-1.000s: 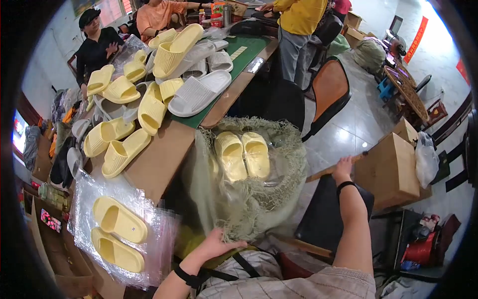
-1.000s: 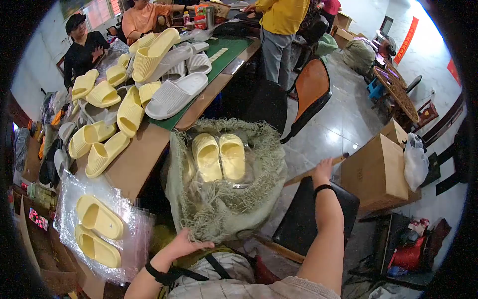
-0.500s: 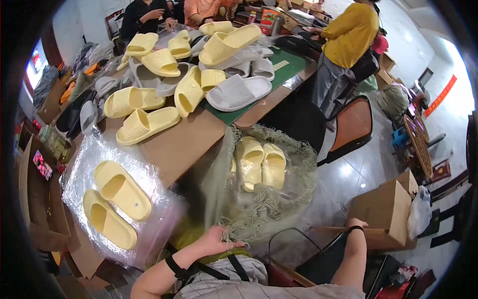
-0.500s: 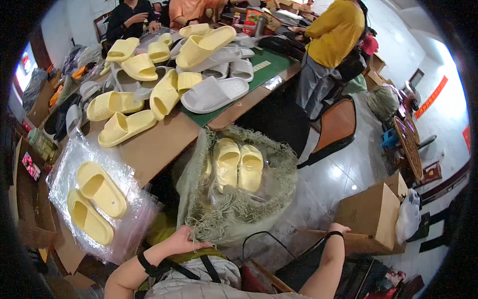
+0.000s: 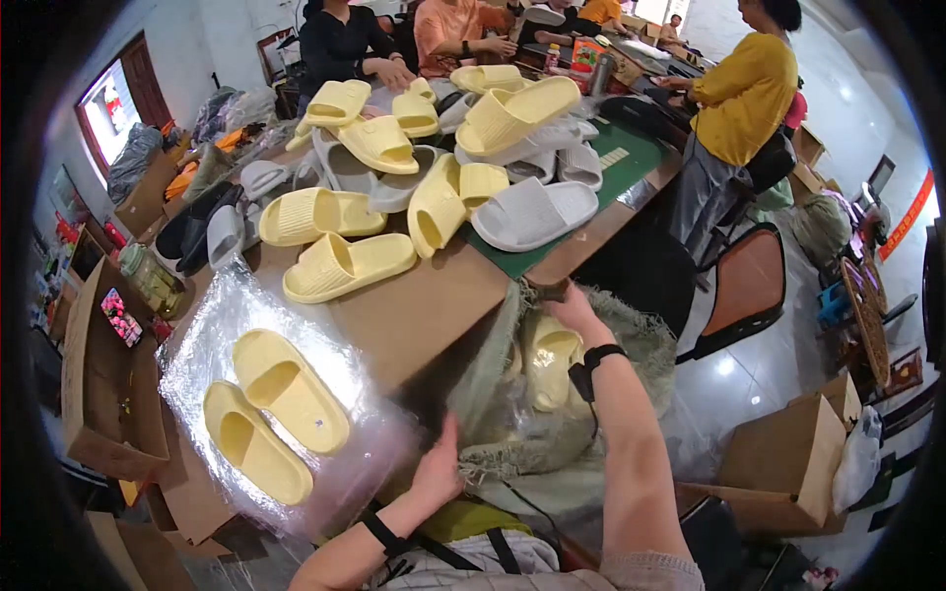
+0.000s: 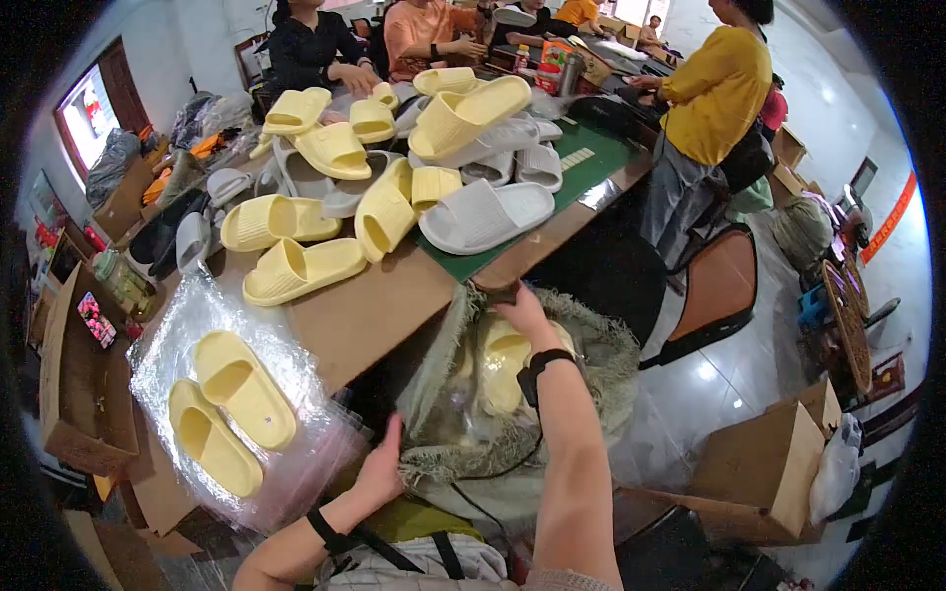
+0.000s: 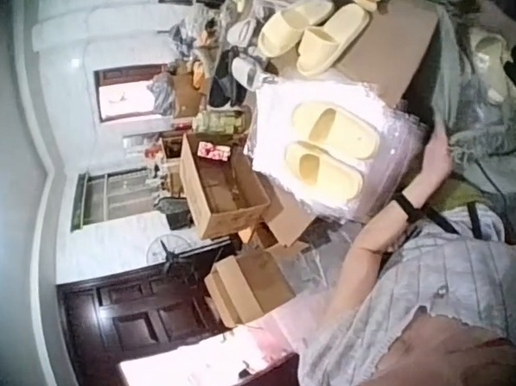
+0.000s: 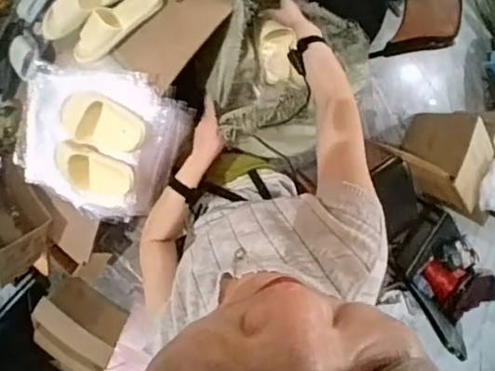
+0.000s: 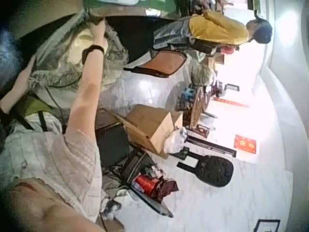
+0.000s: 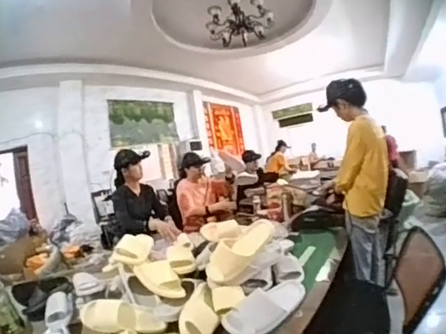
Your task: The recorder is packing yellow foam sandals into a large bag at a manufacturing workstation.
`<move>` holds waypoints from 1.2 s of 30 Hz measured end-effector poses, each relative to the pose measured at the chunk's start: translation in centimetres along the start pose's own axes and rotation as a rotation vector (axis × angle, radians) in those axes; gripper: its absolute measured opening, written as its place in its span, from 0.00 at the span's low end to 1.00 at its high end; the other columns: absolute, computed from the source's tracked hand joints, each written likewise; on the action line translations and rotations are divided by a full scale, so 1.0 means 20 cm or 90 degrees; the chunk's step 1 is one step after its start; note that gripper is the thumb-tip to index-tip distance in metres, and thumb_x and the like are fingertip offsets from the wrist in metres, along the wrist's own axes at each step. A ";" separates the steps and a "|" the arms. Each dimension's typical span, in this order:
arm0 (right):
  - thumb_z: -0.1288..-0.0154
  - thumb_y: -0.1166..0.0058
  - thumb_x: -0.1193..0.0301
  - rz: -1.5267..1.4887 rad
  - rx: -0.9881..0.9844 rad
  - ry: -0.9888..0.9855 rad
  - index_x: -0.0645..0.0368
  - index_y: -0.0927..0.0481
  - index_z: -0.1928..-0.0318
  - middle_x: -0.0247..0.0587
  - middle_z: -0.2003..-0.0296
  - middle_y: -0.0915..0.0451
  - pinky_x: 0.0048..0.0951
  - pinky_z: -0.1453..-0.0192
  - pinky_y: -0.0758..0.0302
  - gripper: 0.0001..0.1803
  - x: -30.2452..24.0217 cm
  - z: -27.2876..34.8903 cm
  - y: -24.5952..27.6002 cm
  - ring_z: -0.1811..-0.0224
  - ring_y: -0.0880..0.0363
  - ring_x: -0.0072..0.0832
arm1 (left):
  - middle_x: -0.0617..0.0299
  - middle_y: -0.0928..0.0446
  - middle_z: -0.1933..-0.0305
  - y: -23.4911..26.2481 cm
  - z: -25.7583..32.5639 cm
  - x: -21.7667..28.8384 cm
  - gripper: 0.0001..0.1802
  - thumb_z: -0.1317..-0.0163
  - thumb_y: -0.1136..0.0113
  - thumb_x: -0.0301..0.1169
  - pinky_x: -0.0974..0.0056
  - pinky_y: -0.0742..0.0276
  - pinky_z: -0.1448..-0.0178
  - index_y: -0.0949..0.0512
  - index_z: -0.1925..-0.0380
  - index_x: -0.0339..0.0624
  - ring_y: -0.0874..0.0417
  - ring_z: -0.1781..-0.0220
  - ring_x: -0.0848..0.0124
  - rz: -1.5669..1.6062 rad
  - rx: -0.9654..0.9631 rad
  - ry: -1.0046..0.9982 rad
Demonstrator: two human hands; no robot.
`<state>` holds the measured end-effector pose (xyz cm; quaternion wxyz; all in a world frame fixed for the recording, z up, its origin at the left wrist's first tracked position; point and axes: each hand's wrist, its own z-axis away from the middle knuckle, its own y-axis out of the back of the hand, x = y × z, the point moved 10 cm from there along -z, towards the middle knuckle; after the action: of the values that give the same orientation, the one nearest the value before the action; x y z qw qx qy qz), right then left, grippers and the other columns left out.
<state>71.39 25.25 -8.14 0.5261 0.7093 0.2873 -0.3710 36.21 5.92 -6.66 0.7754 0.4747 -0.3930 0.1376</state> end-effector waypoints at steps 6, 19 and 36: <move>0.34 0.43 0.63 0.093 -0.083 -0.110 0.62 0.19 0.50 0.51 0.63 0.18 0.39 0.52 0.25 0.18 0.03 0.26 -0.04 0.59 0.18 0.42 | 0.43 0.23 0.44 0.00 0.05 0.17 0.40 0.52 0.39 0.22 0.49 0.21 0.46 0.35 0.34 0.44 0.20 0.48 0.44 -0.019 -0.010 -0.209; 0.49 0.30 0.45 0.416 0.275 -0.237 0.63 0.27 0.37 0.57 0.39 0.27 0.47 0.30 0.36 0.45 0.46 1.07 1.03 0.33 0.33 0.51 | 0.50 0.19 0.58 -0.18 0.40 0.30 0.29 0.51 0.38 0.29 0.47 0.24 0.54 0.26 0.44 0.49 0.19 0.53 0.47 -0.082 -0.445 -0.306; 0.29 0.54 0.69 -0.341 0.719 -0.239 0.67 0.19 0.54 0.47 0.58 0.18 0.40 0.55 0.23 0.15 0.63 1.42 1.58 0.59 0.20 0.37 | 0.48 0.22 0.63 0.07 0.30 0.59 0.18 0.54 0.40 0.26 0.53 0.24 0.57 0.22 0.59 0.38 0.20 0.59 0.45 0.195 -0.294 -0.395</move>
<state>97.32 -10.78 -6.55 0.0032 0.7033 0.1182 -0.7010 40.19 -0.38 4.46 0.6766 0.2436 -0.6948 0.0099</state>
